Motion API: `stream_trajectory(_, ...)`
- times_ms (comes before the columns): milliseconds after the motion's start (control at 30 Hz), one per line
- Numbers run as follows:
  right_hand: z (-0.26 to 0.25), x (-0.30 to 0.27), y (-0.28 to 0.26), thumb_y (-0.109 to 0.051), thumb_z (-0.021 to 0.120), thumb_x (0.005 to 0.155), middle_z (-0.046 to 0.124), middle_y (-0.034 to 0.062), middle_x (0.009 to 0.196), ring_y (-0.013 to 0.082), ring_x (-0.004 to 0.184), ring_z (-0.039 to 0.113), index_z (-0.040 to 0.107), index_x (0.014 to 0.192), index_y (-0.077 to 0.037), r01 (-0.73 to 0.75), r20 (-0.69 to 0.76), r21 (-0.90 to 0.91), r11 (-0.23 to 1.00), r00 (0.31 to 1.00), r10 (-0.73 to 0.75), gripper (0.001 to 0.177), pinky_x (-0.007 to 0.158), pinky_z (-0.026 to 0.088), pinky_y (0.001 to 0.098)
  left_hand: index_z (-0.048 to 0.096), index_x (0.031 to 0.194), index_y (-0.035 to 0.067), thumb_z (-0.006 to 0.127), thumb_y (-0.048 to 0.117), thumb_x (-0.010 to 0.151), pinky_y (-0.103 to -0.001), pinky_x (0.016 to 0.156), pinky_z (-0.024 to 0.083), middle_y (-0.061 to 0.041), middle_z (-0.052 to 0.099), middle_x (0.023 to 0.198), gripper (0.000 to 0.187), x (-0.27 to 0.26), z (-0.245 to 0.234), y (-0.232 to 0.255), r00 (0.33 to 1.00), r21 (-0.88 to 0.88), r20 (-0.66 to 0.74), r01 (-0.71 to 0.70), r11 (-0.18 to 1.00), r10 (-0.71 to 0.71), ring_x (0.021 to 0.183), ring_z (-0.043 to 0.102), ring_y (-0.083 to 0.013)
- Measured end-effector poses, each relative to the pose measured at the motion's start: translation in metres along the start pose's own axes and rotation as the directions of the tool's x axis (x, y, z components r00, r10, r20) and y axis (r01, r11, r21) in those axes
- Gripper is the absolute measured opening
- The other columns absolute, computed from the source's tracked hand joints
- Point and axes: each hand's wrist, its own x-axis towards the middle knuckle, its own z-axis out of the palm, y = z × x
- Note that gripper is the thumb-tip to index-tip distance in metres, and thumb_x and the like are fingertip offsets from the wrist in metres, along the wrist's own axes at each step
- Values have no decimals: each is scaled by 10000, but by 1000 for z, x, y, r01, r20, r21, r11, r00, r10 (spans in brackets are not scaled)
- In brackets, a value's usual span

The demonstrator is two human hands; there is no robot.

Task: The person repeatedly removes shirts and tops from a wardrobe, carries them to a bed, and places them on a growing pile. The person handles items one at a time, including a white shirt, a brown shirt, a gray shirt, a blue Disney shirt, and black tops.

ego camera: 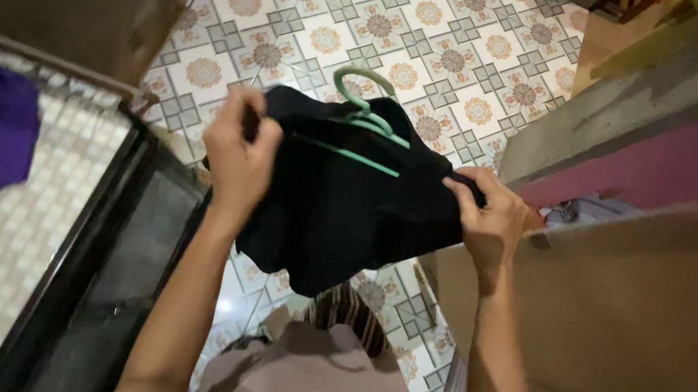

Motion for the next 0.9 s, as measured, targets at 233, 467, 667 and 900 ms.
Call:
stream_trajectory(233,81,146,99,-47,805,918,709,34,873,89,817,617,737,1023,-3,-89,-89,258,962,989,116,133,757,508,263,679,1077,44,787,199,883,-323,669,529,-90,694,983,271,69,66,-41,811,55,585,-44,998,4,882,691,-204)
stream_trajectory(467,115,333,177,-6,791,888,708,-40,894,63,814,622,729,984,-12,-121,-22,479,869,988,150,114,767,506,223,667,1207,63,764,151,937,-383,967,523,-101,686,1246,300,237,103,-137,974,233,217,7,972,-58,1158,664,-270)
stream_trajectory(667,162,485,212,41,806,880,683,-4,927,76,853,598,721,991,8,9,8,450,893,1000,-14,144,793,480,233,525,1444,73,760,131,991,-458,1142,456,-167,418,1604,514,346,142,-188,998,283,-60,28,959,-12,1474,446,-371)
stream_trajectory(900,269,607,249,43,805,837,707,-2,904,76,814,631,726,978,-4,-46,102,473,880,995,-3,168,761,513,235,517,1473,76,789,171,966,-481,1220,372,-169,393,1636,583,468,175,-278,1000,356,-4,8,934,-7,1517,391,-397)
